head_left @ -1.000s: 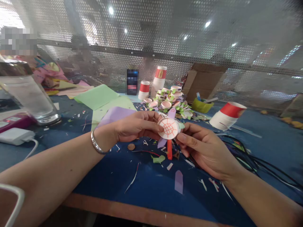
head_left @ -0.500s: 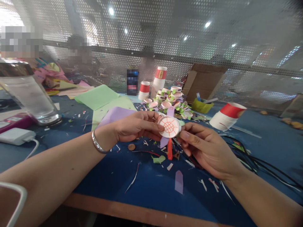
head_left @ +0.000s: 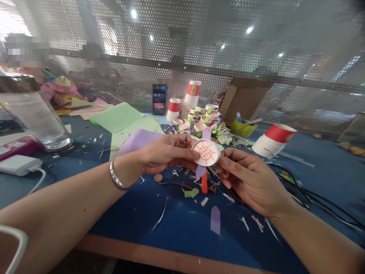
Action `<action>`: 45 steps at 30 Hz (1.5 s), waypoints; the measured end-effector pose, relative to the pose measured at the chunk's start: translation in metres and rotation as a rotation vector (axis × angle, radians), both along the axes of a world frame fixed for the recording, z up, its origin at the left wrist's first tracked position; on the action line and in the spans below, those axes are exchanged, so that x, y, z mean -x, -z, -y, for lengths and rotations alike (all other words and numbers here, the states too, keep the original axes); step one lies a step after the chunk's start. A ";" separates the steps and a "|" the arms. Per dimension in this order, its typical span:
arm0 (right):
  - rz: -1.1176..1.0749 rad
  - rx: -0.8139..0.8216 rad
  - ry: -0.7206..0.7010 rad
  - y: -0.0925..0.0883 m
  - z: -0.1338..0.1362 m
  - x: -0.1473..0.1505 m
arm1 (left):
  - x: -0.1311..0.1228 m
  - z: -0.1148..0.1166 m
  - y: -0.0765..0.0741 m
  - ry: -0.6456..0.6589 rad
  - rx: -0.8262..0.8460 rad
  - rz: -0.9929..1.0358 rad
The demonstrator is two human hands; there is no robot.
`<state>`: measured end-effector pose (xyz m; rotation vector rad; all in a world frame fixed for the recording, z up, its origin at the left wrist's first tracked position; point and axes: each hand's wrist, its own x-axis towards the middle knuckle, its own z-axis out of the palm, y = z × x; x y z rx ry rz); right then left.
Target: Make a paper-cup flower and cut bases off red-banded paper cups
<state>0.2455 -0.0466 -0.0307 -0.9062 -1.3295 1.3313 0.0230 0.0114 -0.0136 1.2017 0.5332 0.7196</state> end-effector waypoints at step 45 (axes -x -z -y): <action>0.278 -0.083 0.074 -0.002 0.001 0.004 | -0.008 0.007 0.007 -0.160 -0.610 -0.223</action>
